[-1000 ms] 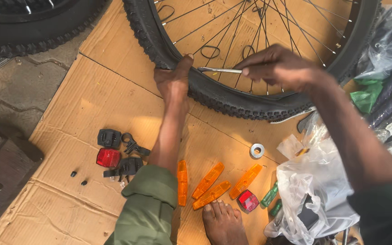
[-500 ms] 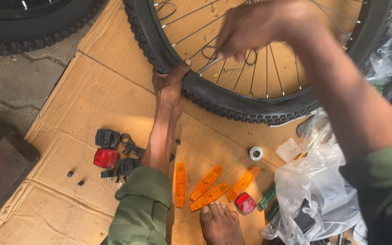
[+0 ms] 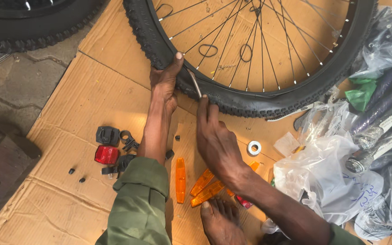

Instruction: The person installs a bicycle tire onto a wheel rim. They place the inner tube inside the tire, then use tire levers to mount the tire bead onto the rim, working around the circumference until the tire is fully seated.

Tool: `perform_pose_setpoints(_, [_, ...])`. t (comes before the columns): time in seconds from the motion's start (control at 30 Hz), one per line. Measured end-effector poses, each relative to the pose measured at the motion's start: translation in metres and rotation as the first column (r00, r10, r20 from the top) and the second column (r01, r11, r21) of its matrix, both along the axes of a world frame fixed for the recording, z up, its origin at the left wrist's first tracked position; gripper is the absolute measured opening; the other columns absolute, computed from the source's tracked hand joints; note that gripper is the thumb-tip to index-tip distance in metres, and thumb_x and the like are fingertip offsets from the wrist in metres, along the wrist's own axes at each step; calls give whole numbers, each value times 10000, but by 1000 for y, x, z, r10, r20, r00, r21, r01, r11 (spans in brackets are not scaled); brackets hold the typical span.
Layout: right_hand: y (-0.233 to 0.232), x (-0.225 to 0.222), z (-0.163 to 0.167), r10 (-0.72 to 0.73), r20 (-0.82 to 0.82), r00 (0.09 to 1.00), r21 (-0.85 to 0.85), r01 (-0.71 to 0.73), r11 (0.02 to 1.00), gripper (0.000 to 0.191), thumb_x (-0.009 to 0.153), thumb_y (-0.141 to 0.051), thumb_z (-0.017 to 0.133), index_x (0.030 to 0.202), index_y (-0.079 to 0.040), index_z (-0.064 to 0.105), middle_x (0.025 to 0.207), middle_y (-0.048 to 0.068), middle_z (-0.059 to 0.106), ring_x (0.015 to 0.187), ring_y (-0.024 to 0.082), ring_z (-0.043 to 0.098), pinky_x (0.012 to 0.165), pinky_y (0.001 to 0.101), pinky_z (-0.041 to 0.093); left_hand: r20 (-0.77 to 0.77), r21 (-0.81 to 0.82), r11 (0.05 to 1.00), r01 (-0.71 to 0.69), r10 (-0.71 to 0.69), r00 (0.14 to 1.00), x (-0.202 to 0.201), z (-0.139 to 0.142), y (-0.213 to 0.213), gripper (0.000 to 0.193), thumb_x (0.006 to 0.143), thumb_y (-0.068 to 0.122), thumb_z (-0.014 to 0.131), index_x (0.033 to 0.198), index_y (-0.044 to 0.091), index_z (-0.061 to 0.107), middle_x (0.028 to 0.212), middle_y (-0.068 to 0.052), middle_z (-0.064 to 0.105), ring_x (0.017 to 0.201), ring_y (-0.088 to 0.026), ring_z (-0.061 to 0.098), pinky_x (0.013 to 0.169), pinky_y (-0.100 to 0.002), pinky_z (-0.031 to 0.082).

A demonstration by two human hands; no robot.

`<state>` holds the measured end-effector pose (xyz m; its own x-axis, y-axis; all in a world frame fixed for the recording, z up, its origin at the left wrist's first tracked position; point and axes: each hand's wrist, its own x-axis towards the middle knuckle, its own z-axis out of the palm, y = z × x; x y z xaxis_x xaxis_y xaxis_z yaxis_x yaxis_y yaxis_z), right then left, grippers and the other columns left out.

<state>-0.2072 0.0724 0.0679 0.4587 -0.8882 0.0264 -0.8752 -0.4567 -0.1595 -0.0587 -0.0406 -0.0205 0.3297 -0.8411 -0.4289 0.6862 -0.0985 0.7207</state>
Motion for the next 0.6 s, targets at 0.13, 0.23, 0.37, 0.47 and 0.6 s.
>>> perform_pose_setpoints(0.13, [-20,-42,-9,50,107,993,-8,-50,999,659,825,12,577,1467,-3,430,1160,231,611,730,345,701,493,418,537,85,-51,998,-43,47,995,3,-5,-4,740,731,172,915,1356,23,548,1149,-98,711,1046,-258,671,898,-394,580])
perform_pose_setpoints(0.23, [-53,-76,2,63,342,937,-5,-65,998,442,947,-75,611,1388,-87,592,1039,150,684,848,342,701,731,462,564,216,11,1000,-14,11,976,13,1,-15,708,749,227,908,1333,-13,587,1173,-92,729,1084,-245,679,950,-341,535])
perform_pose_setpoints(0.37, [-99,-98,30,-248,390,887,401,79,912,394,971,-248,642,1335,-97,662,1027,97,762,819,198,728,757,372,590,396,219,950,-222,121,910,13,14,-18,736,782,308,887,1302,-36,496,1167,-159,625,1072,-256,613,938,-368,511])
perform_pose_setpoints(0.47, [-122,-106,44,-138,300,944,511,-37,859,394,942,-269,642,1298,-113,708,1100,85,784,907,153,731,832,350,568,365,29,978,-208,184,913,-8,19,-11,722,726,299,880,1250,-70,545,1176,-195,682,1059,-279,655,939,-379,542])
perform_pose_setpoints(0.6, [-140,-111,38,-206,381,901,627,-88,774,423,902,-269,633,1296,-147,730,993,100,792,845,164,722,795,335,600,341,141,982,-125,70,937,-15,20,-8,723,761,364,836,1291,-27,535,1212,-173,669,1110,-265,652,968,-361,523])
